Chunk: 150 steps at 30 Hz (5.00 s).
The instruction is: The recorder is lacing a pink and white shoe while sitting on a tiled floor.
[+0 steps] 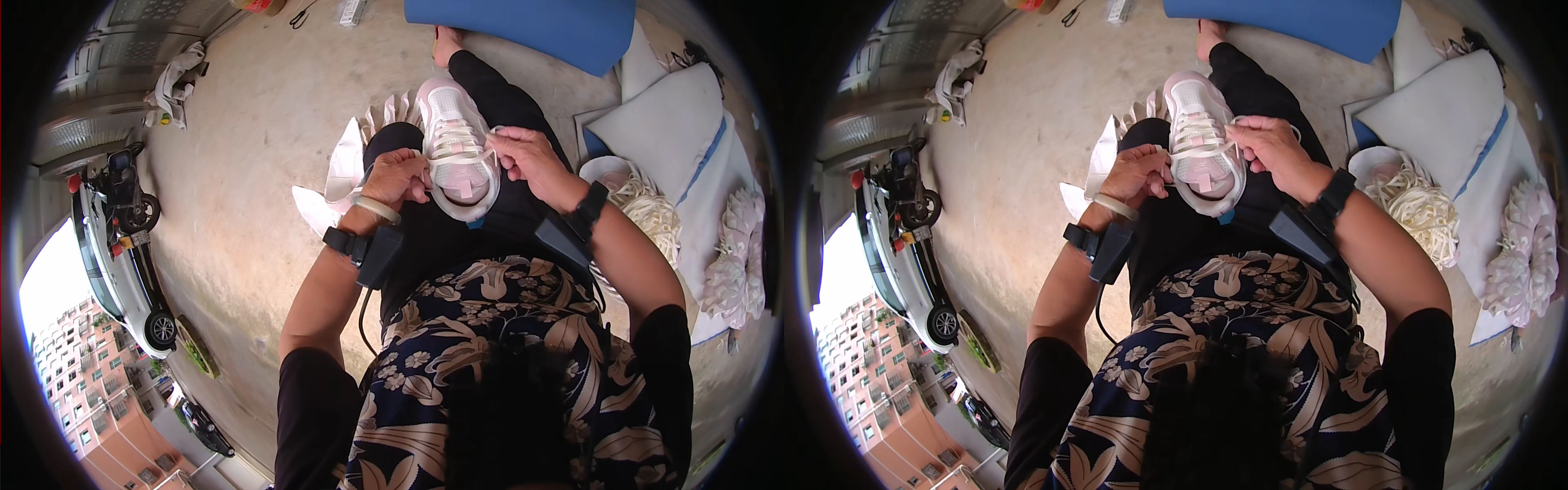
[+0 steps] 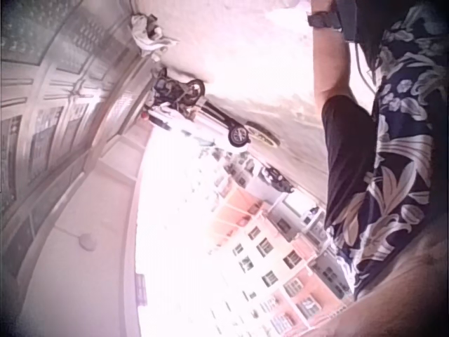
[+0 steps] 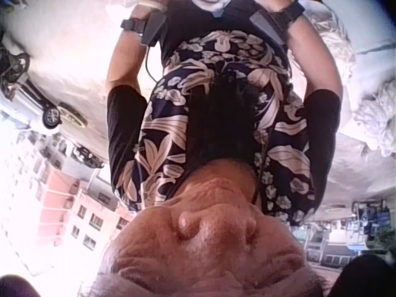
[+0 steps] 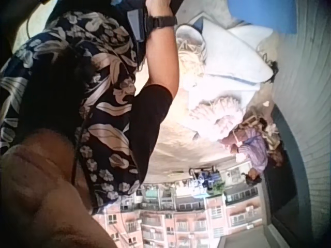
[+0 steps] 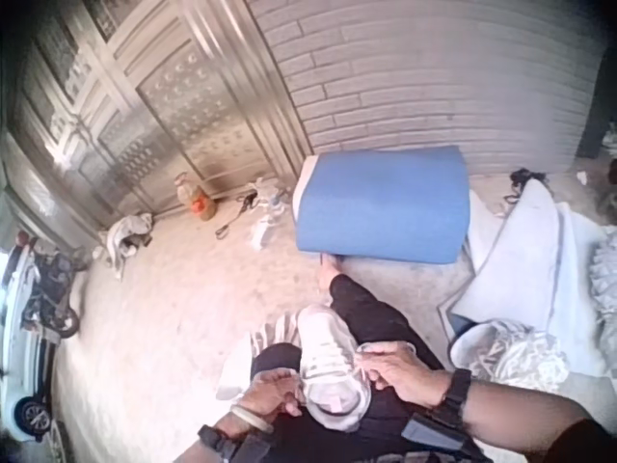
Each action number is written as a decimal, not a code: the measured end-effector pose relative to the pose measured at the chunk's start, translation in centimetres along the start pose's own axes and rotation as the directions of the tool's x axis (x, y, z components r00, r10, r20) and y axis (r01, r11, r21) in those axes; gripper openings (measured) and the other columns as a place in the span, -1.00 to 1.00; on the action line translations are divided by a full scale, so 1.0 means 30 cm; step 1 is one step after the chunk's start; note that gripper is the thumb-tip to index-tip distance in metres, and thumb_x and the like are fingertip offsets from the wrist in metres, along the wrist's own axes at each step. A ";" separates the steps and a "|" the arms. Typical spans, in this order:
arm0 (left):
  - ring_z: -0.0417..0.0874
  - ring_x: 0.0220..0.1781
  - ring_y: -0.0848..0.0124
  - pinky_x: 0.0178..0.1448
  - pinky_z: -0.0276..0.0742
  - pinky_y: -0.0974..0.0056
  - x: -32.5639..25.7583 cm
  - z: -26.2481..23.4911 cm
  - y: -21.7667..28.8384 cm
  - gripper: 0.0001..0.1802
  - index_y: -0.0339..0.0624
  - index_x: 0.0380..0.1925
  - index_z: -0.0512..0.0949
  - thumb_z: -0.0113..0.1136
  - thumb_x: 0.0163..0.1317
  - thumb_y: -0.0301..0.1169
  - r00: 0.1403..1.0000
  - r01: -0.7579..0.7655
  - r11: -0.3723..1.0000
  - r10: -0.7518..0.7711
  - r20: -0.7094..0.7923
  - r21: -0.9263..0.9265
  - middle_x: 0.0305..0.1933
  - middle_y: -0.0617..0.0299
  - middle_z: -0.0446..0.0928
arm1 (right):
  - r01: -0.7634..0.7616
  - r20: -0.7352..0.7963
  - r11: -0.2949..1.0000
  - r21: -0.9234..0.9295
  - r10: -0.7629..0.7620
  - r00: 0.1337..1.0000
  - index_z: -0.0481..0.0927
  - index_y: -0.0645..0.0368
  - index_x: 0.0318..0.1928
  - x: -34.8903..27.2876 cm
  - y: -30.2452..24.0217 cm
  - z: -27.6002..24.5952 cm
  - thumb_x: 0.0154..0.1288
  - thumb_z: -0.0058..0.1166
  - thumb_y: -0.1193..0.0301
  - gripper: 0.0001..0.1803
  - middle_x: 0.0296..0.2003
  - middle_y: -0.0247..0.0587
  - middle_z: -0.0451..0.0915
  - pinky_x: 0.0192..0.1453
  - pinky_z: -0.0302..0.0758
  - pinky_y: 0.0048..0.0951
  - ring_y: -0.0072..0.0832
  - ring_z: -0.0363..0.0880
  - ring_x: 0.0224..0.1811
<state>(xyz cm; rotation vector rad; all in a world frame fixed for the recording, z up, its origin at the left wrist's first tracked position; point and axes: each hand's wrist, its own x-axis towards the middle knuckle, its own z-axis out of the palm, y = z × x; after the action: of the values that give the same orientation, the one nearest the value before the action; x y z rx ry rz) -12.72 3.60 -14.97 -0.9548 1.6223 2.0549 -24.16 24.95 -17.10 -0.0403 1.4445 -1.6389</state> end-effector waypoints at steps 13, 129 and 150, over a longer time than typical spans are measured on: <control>0.27 -0.75 0.62 -0.66 0.32 0.48 -0.043 0.034 -0.050 -0.84 -0.19 -0.47 0.53 0.11 0.21 -0.36 0.949 -0.233 0.972 0.218 -0.229 -0.037 -0.67 0.36 0.38 | 0.178 -0.121 0.977 0.114 -0.164 0.979 0.52 0.17 -0.38 -0.062 0.050 -0.004 0.19 0.09 0.44 -0.92 -0.50 -0.38 0.53 -0.47 0.46 -0.68 -0.69 0.52 -0.50; 0.56 -0.43 0.07 -0.35 0.47 0.09 -0.054 0.059 -0.135 -0.73 -0.23 -0.37 0.51 0.20 -0.08 -0.33 0.606 -0.348 0.302 0.795 -0.033 0.888 -0.49 0.03 0.51 | 0.454 0.371 0.065 -0.889 -0.479 0.796 0.49 0.16 -0.42 0.006 0.033 0.254 -0.02 0.04 0.47 -0.91 -0.40 -0.14 0.51 -0.27 0.46 -0.20 -0.15 0.52 -0.33; 0.57 -0.39 -0.01 -0.24 0.49 0.04 0.018 0.068 -0.145 -0.83 -0.22 -0.49 0.56 0.04 -0.11 -0.46 0.618 -0.426 0.514 0.766 -0.175 0.744 -0.52 -0.07 0.53 | 0.360 0.430 -0.238 -0.902 -0.455 0.780 0.56 0.14 -0.40 0.008 0.039 0.324 0.02 0.01 0.44 -0.89 -0.44 -0.11 0.55 -0.30 0.49 -0.26 -0.25 0.59 -0.36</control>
<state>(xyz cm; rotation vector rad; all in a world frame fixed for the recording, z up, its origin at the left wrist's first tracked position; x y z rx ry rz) -10.90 6.70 -18.20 -0.6858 3.0755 1.3470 -18.14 17.48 -15.13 -1.5708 2.6075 -0.4431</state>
